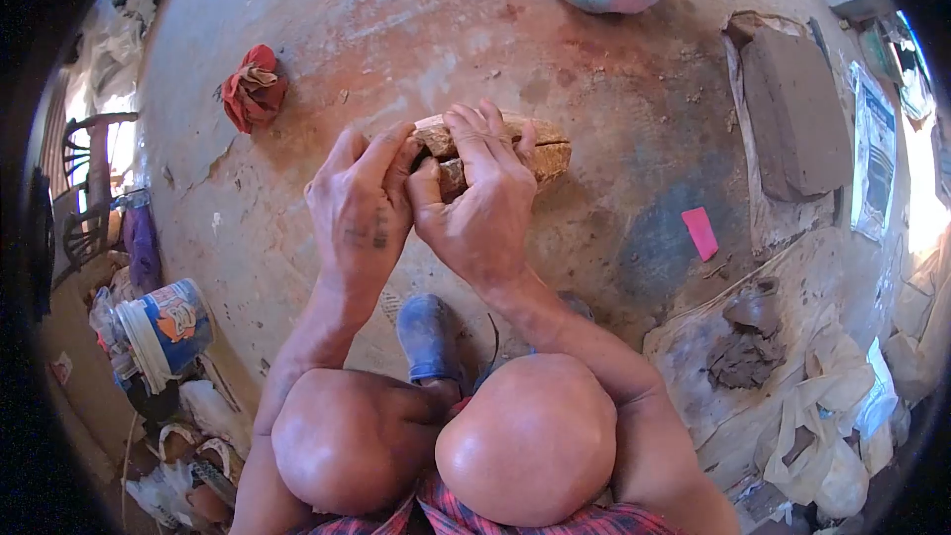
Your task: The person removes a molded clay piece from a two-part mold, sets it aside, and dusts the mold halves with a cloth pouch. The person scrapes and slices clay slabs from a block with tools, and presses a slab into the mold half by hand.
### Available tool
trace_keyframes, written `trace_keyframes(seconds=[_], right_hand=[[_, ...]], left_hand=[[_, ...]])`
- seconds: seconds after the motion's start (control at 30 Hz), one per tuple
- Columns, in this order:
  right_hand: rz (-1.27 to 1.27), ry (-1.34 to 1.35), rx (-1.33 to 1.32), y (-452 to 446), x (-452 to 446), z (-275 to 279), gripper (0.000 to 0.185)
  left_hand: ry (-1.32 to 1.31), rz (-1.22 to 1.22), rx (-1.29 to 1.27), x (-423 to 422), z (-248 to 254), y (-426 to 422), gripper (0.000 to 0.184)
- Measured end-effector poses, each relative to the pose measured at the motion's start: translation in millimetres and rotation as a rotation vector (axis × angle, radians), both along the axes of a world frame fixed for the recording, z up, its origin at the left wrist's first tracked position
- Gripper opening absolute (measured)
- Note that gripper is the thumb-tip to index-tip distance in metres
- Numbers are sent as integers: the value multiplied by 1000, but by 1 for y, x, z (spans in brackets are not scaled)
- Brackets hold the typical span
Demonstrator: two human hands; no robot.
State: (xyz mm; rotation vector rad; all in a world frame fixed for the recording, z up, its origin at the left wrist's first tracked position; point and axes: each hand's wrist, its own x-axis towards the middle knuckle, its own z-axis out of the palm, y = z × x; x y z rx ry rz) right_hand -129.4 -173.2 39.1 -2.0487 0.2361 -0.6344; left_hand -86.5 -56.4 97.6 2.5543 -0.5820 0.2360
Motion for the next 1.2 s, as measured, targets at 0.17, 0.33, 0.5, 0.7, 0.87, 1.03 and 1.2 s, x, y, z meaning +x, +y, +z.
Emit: trace_keyframes(seconds=[0.17, 0.33, 0.5, 0.7, 0.87, 1.03, 1.2], right_hand=[[61, -7, -35, -1, -4, -2, 56], [93, -10, -82, -6, -5, -3, 64], [239, 65, -78, -19, -13, 4, 84], [400, 116, -204, -45, -15, -12, 111], [381, 103, -287, -40, -14, -14, 114], [238, 94, -294, -25, -21, -19, 120], [246, 105, -294, -23, -27, -18, 122]], left_hand=[[-10, 0, 9, 3, 0, 2, 17], [45, 4, -30, 3, 0, 5, 17], [134, -24, -71, 11, 3, 13, 18], [192, -112, -240, 14, -12, 21, 19], [161, -111, -241, 16, -13, 19, 19], [183, -66, -248, 16, -11, 19, 18], [150, -47, -300, 16, -15, 15, 20]])
